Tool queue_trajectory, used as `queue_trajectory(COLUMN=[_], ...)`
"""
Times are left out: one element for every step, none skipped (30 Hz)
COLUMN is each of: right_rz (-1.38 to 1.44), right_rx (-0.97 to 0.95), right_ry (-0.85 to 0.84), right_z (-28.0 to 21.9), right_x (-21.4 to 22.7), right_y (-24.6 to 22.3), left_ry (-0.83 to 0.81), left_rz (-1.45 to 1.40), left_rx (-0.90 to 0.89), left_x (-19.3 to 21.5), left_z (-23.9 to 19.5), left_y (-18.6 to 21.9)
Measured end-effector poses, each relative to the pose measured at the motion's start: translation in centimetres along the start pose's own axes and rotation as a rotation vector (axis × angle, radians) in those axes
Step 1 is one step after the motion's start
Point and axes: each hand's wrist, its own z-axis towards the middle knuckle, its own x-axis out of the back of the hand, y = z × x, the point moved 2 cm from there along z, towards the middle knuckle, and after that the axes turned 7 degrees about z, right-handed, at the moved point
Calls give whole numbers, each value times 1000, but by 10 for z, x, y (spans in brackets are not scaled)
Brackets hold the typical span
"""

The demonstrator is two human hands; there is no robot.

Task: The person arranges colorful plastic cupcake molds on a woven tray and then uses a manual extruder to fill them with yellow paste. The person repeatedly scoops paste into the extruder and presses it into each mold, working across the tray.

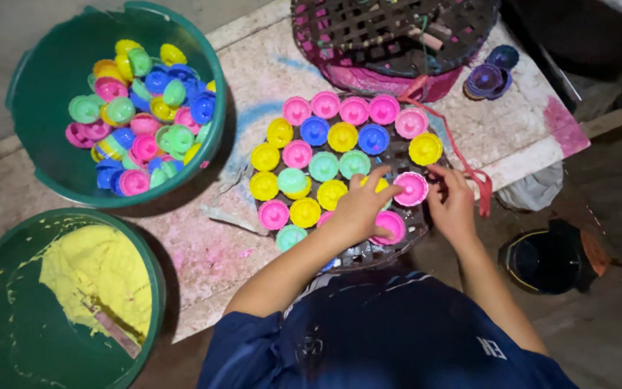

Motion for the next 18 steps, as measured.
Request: queue_trajectory(right_rz=[-41,-82,-87,-93,-98,-138,-177,-216,-227,-236,-247,-189,-133,-76,-98,-119,-141,-147], right_rx=[92,183,150,116,80,52,25,-1,17,36,54,67,78,88,105,122,142,122], right_ry=[-14,-28,-49,-70,-95,-109,-122,-136,-106,-75,-46,-36,-25,-14,-21,-28,-33,-47], right_z=[4,8,11,15,16,18,20,22,27,32,36,41,44,45,44,42,42,41], right_x=[2,5,5,5,5,3,-2,-5,-9,-13,-15,-20,-24,-25,-26,-25,-25,-25], right_y=[2,4,7,10,12,12,12,10,5,0,-7,-13,-20,-27,-33,-38,-43,-46], left_ry=[13,36,57,79,121,163,206,214,224,233,272,311,348,367,385,403,406,410], left_rz=[-3,-29,-57,-84,-141,-197,-252,-277,-302,-326,-338,-350,-363,-395,-425,-456,-503,-550], left_rx=[0,-5,-8,-11,-14,-17,-21,25,69,113,92,70,48,65,83,100,109,117], left_x=[0,2,5,7,9,11,12,12,13,14,15,16,16,15,14,14,14,14], left_z=[1,2,3,4,3,1,-1,-4,-6,-8,-9,-9,-9,-9,-8,-7,-6,-5], left_y=[1,0,-3,-6,-9,-13,-17,-21,-25,-29,-30,-32,-33,-35,-36,-38,-40,-41])
